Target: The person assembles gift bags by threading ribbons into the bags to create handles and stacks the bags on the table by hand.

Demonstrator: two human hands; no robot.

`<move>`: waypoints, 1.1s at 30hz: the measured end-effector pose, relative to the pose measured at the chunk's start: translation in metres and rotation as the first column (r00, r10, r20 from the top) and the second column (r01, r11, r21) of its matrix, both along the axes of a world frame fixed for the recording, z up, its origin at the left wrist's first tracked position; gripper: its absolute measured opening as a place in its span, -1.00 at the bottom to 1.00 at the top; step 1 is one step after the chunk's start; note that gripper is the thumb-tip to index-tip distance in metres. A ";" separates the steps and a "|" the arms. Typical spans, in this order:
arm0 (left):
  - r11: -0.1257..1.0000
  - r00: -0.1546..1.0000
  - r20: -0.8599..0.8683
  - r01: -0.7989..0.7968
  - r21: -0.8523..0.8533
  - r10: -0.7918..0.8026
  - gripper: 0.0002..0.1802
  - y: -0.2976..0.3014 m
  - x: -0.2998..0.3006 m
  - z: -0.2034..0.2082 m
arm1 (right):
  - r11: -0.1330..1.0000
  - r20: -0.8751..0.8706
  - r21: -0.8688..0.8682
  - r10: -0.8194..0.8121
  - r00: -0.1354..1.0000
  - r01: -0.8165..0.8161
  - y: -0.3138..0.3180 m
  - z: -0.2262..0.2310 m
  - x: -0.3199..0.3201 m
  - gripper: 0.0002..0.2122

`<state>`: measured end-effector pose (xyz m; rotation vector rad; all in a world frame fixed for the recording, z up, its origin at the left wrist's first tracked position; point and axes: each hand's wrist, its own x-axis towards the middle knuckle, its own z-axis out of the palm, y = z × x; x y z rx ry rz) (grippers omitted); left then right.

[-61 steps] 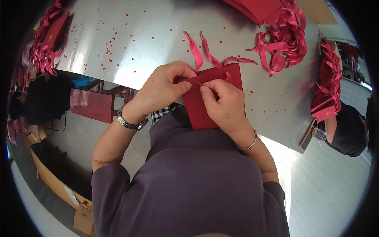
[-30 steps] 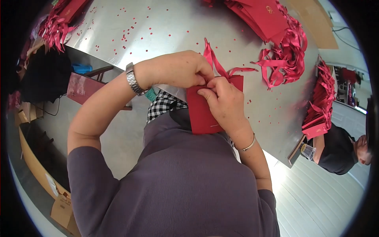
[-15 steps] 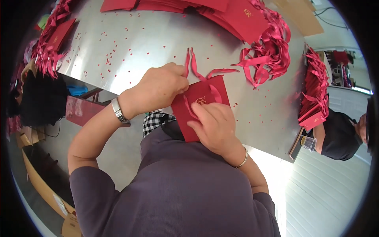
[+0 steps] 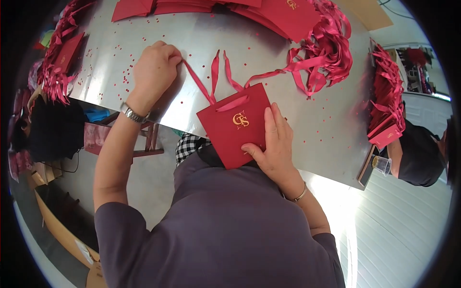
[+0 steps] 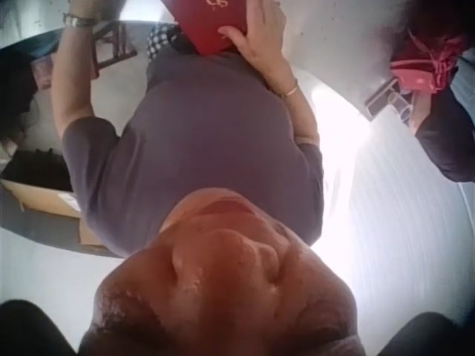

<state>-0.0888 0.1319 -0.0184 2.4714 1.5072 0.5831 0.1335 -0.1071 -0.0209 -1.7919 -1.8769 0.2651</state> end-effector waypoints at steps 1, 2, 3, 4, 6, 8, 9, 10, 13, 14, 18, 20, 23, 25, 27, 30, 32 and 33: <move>1.000 1.000 -0.010 -0.002 -0.002 0.002 -0.87 0.000 0.000 -0.002 | 1.000 0.017 -0.015 0.006 1.000 -0.006 0.000 0.001 -0.001 -0.15; 0.997 0.996 0.058 -0.062 -0.048 0.064 -0.86 0.001 0.002 -0.004 | 1.000 0.012 -0.016 0.004 1.000 -0.004 0.001 0.000 0.000 -0.15; 0.988 0.984 0.123 -0.118 -0.096 0.130 -0.85 0.001 0.004 -0.006 | 1.000 0.015 -0.008 0.005 1.000 -0.005 0.001 0.000 0.000 -0.16; 0.988 0.985 0.118 -0.119 -0.095 0.130 -0.85 -0.001 0.007 -0.008 | 1.000 0.019 -0.001 0.007 1.000 -0.007 0.001 0.000 0.000 -0.17; 0.979 0.964 0.178 -0.192 -0.061 0.200 -0.84 -0.004 0.012 -0.010 | 1.000 0.013 0.014 0.017 1.000 -0.017 0.001 -0.002 0.001 -0.18; 0.977 0.964 0.164 -0.205 -0.053 0.211 -0.83 -0.005 0.016 -0.009 | 0.999 0.006 0.028 0.028 1.000 -0.028 0.001 -0.002 0.001 -0.19; 0.973 0.956 0.183 -0.215 -0.087 0.228 -0.83 -0.006 0.017 -0.007 | 0.999 0.017 0.013 0.031 0.999 -0.031 0.001 -0.001 0.001 -0.20; 0.967 0.948 0.202 -0.225 -0.119 0.246 -0.81 -0.007 0.017 -0.004 | 0.999 0.027 -0.002 0.035 0.999 -0.035 0.001 0.001 0.001 -0.22; 0.975 0.871 0.443 -0.159 -0.155 0.213 -0.73 -0.012 0.013 -0.001 | 0.999 0.024 -0.034 0.026 0.999 -0.025 0.001 0.005 -0.001 -0.24; 0.981 0.856 0.479 -0.163 -0.107 0.194 -0.69 -0.021 0.018 0.007 | 0.999 0.020 -0.028 0.017 1.000 -0.016 0.000 0.003 -0.001 -0.24; 0.970 0.935 0.346 0.016 -0.244 0.072 -0.81 -0.079 0.023 0.030 | 0.999 -0.029 -0.017 -0.031 0.999 0.030 0.002 0.001 0.001 -0.25; 0.941 0.928 0.352 0.222 -0.256 -0.123 -0.77 -0.105 0.022 0.025 | 0.999 -0.050 -0.013 -0.046 0.998 0.045 0.000 0.002 0.000 -0.25; 0.950 0.966 0.254 0.118 -0.290 -0.042 -0.81 -0.118 0.033 0.025 | 1.000 -0.062 -0.004 -0.025 0.998 0.025 0.000 0.001 0.002 -0.26; 0.950 0.974 0.223 0.106 -0.295 -0.040 -0.82 -0.117 0.035 0.020 | 1.000 -0.051 0.008 -0.005 0.999 0.005 -0.001 0.001 0.003 -0.26; 0.951 0.981 0.192 0.088 -0.297 -0.031 -0.84 -0.117 0.037 0.016 | 1.000 -0.059 0.024 -0.014 0.998 0.015 -0.001 0.002 0.002 -0.29; 0.954 0.965 0.254 0.136 -0.269 -0.066 -0.89 -0.116 0.038 0.015 | 0.998 -0.186 0.053 -0.017 0.982 0.027 0.002 0.005 0.010 -0.37; 0.920 0.919 0.386 0.213 -0.329 -0.075 -0.92 -0.117 0.036 0.015 | 0.983 -0.317 0.165 -0.025 0.948 0.081 0.016 0.013 0.017 -0.50; 0.917 0.920 0.383 0.218 -0.333 -0.079 -0.92 -0.119 0.036 0.014 | 0.972 -0.242 0.220 -0.030 0.970 0.086 0.029 0.022 0.019 -0.57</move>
